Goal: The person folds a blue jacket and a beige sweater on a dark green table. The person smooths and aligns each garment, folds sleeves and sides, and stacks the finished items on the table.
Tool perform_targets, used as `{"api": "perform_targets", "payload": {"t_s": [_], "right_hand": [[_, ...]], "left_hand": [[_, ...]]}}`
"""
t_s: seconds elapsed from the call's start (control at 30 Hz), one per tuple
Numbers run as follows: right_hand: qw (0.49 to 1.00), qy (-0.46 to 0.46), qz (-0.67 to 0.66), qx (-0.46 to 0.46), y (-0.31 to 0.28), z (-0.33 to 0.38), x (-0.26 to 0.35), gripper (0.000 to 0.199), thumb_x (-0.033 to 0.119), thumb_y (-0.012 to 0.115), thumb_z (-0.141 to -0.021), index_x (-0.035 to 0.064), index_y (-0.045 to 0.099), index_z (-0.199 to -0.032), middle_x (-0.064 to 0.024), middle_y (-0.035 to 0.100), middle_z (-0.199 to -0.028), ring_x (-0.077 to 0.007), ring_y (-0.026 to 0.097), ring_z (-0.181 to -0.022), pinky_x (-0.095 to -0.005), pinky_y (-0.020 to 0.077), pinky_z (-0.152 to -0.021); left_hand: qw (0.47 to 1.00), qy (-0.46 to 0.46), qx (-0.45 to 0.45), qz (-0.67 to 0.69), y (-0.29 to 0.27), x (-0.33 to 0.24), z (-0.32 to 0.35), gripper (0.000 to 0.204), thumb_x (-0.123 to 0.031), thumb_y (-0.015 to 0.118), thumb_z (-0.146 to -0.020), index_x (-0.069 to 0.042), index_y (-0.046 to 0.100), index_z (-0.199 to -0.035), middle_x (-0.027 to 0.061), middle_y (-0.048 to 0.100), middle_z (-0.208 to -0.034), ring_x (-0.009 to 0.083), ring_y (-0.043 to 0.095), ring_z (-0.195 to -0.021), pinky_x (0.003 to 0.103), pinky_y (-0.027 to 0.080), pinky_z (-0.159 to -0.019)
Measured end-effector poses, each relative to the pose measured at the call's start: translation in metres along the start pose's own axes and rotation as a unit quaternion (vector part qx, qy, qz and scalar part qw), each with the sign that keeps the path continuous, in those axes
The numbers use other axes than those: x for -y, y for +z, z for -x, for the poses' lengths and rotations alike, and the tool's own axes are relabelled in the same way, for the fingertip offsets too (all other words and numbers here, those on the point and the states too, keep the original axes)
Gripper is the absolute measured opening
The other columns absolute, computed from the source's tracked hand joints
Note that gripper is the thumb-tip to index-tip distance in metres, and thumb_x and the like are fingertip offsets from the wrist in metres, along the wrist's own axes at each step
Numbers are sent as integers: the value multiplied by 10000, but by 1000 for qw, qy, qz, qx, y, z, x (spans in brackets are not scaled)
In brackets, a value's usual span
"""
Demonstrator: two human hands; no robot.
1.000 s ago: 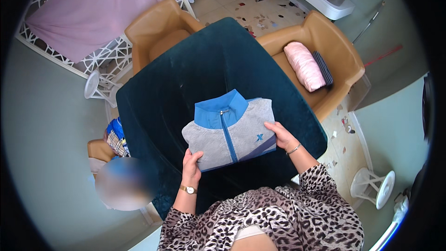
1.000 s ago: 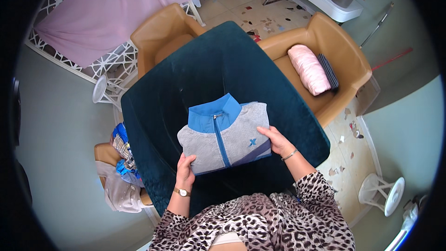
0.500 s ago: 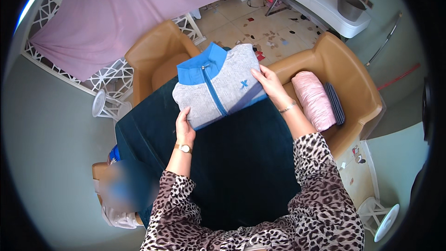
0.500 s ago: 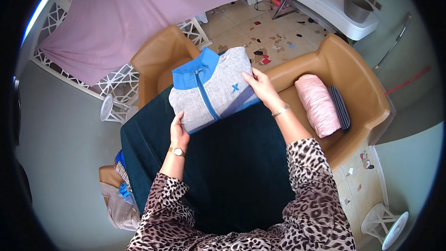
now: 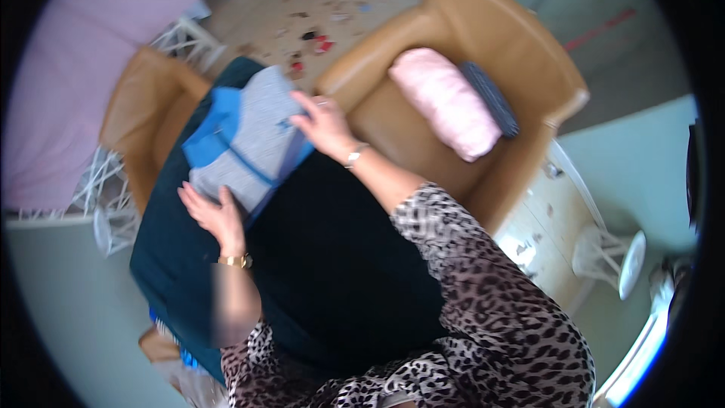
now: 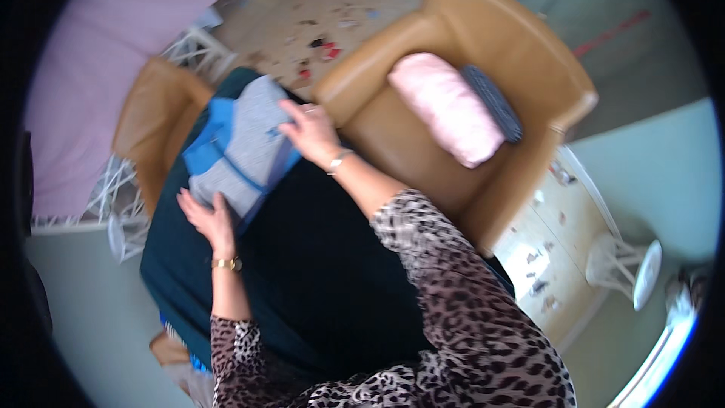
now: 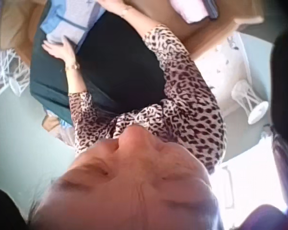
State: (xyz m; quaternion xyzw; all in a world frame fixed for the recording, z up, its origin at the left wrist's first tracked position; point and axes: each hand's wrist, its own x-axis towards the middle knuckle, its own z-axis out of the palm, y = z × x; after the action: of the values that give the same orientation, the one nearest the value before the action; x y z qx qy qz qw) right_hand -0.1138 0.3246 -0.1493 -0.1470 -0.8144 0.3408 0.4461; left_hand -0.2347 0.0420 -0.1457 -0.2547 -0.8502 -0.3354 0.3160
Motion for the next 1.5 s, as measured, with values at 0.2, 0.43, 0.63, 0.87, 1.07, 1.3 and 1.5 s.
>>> {"api": "perform_targets", "payload": {"t_s": [0.2,0.43,0.63,0.87,1.07,1.3,1.5], "right_hand": [[991,129,-7,38,-84,-18,-36,614,449,662,-972,85,549,-1454,-239,640,-1321,-368,615,-1224,-452,466,-1088],[786,294,544,-2,-303,118,-295,870,371,796,-780,135,410,-1523,-134,506,-1443,-340,435,-1356,-562,401,-1034],[773,443,452,49,-367,148,-364,704,428,656,-939,145,429,-1543,-188,621,-1417,-375,626,-1266,-589,484,-1037],[830,323,455,-4,-384,99,-294,437,302,547,-1015,-23,638,-1293,-294,707,-1136,-458,682,-1064,-534,532,-955],[941,60,331,-42,-373,71,-91,342,110,644,-978,-94,640,-1253,-301,689,-1129,-462,671,-1001,-487,536,-904],[925,-268,222,154,-293,121,118,345,43,693,-811,5,700,-1154,-191,690,-1168,-294,678,-1068,-397,522,-846],[950,-99,120,271,-259,186,135,491,272,809,-853,58,664,-1270,-140,588,-1418,-295,514,-1363,-489,410,-1055]], "left_hand": [[943,230,186,-151,36,-142,-37,704,-471,556,-1022,-177,344,-1625,131,217,-1719,386,133,-1591,638,100,-1234],[921,217,263,-190,66,-130,-4,812,-578,503,-1022,-177,214,-1666,119,136,-1741,361,85,-1603,635,52,-1243],[924,213,268,-172,71,-136,-6,817,-543,533,-1017,-156,218,-1664,133,137,-1738,358,74,-1606,632,42,-1242],[928,202,270,-158,70,-142,-11,828,-568,593,-968,-121,342,-1619,165,171,-1724,409,69,-1595,663,63,-1230],[927,152,334,-77,54,-137,-22,777,-585,538,-1005,-179,323,-1632,167,156,-1726,412,68,-1594,660,50,-1231],[584,-441,300,612,-54,-155,55,681,-545,431,-1087,-17,491,-1514,184,434,-1601,317,359,-1512,459,265,-1246],[522,-586,181,593,-127,-109,151,452,-408,494,-1105,-26,612,-1314,108,679,-1321,230,649,-1188,400,523,-1034]]}}
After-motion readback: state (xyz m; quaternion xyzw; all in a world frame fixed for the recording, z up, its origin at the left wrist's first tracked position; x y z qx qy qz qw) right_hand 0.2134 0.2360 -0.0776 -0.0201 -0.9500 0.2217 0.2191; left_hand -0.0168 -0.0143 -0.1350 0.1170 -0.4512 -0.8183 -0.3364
